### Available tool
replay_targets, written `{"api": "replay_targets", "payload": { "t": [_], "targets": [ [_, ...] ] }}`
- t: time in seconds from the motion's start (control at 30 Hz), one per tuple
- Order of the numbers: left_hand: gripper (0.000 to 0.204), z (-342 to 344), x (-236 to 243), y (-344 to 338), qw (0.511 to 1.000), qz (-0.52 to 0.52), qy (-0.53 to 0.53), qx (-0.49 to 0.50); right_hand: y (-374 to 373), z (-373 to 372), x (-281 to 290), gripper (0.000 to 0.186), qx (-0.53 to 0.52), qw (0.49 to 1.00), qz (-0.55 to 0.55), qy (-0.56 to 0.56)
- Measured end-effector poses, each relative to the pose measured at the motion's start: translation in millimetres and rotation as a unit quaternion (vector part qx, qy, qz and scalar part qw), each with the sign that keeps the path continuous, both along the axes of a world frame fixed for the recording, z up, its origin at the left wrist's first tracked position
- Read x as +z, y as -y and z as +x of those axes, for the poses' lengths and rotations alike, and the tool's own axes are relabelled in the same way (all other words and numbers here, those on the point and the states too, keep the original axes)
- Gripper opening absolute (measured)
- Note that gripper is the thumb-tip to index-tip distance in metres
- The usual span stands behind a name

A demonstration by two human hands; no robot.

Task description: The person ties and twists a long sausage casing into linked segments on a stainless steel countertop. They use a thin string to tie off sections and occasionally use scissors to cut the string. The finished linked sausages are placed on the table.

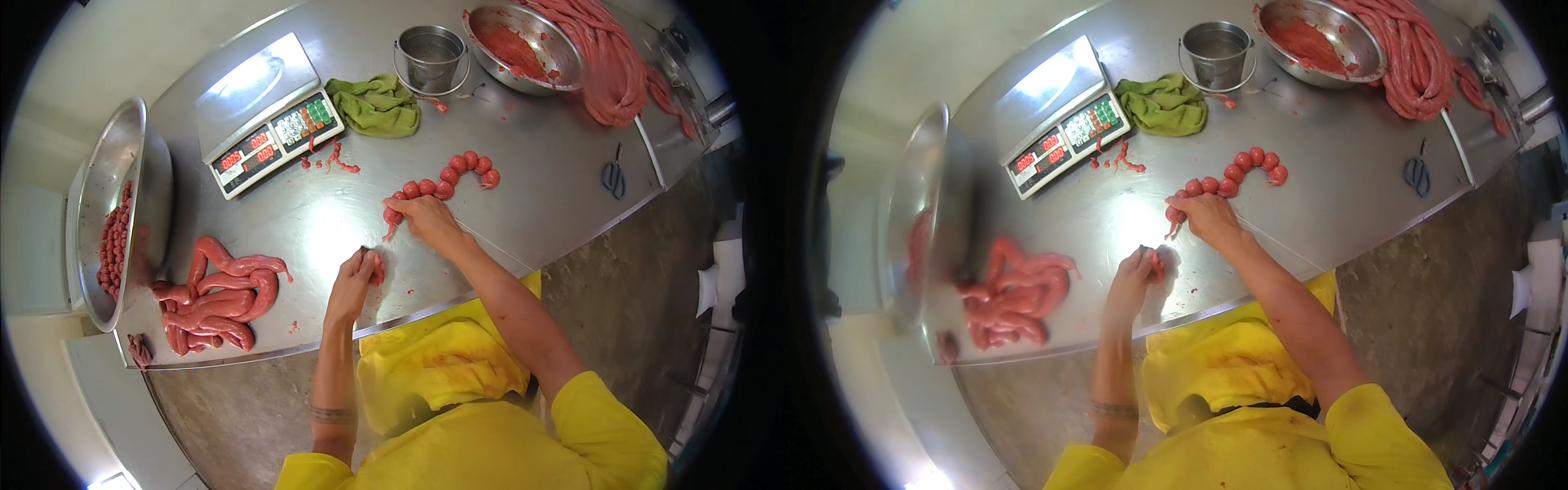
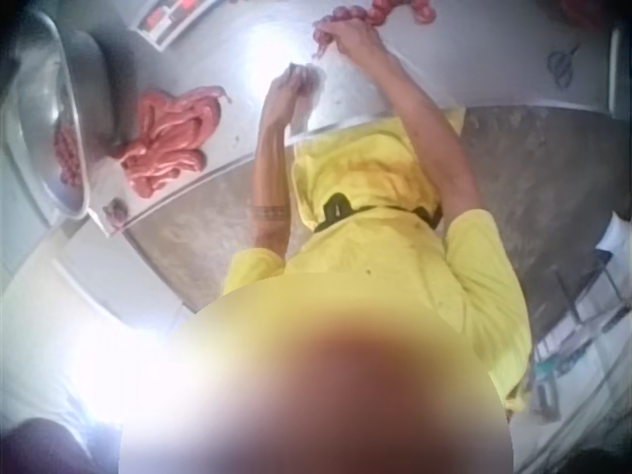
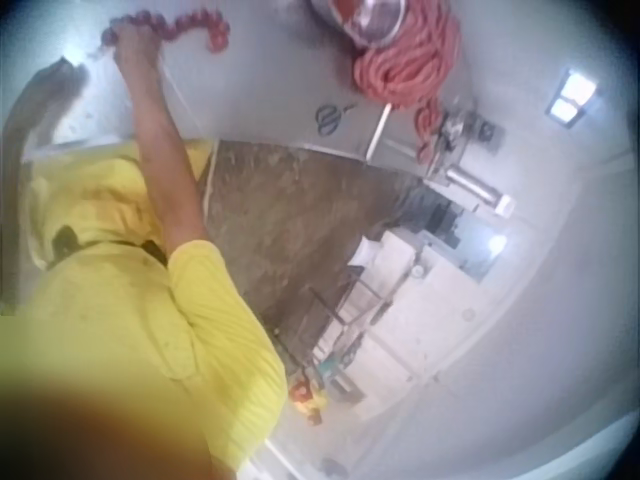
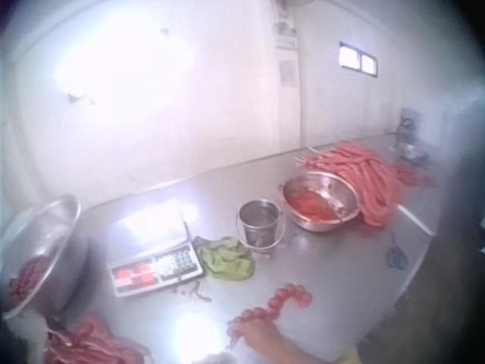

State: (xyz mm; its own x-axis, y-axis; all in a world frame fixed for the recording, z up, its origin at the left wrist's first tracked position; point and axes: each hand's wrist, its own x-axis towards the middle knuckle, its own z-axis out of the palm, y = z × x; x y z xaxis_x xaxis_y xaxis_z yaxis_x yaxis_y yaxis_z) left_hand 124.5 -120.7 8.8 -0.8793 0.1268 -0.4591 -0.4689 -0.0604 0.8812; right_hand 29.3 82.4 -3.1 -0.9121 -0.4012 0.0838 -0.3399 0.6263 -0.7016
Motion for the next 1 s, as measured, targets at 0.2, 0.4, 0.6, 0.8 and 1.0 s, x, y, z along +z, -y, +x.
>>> {"api": "replay_targets", "payload": {
  "t": [0.2, 0.4, 0.6, 0.8, 1.0],
  "targets": [
    [0.026, -7.3, 97.2, -15.4, 0.983, 0.016, -0.087, 0.161, -61.2, 40.7, 15.9, 0.059, -0.109, 0.968, -0.173, 0.148],
    [0.035, -82.9, 254.4, -126.9, 0.721, 0.287, -0.594, 0.213, -172.8, 130.9, 26.9, 0.054, -0.156, 0.962, -0.034, 0.222],
    [0.026, -232.7, 263.5, -286.9, 0.876, 0.023, -0.477, -0.068, -216.8, 190.1, 41.9, 0.056, -0.199, 0.938, -0.042, 0.279],
    [0.051, -141.9, 12.4, -275.4, 0.884, -0.111, -0.395, -0.226, -215.6, 171.9, 90.0, 0.030, -0.058, 0.958, -0.211, 0.188],
    [0.021, -8.4, 11.0, -118.4, 0.909, 0.344, 0.009, -0.236, -222.4, 108.4, 96.7, 0.025, -0.106, 0.913, -0.290, 0.267]
  ]
}}
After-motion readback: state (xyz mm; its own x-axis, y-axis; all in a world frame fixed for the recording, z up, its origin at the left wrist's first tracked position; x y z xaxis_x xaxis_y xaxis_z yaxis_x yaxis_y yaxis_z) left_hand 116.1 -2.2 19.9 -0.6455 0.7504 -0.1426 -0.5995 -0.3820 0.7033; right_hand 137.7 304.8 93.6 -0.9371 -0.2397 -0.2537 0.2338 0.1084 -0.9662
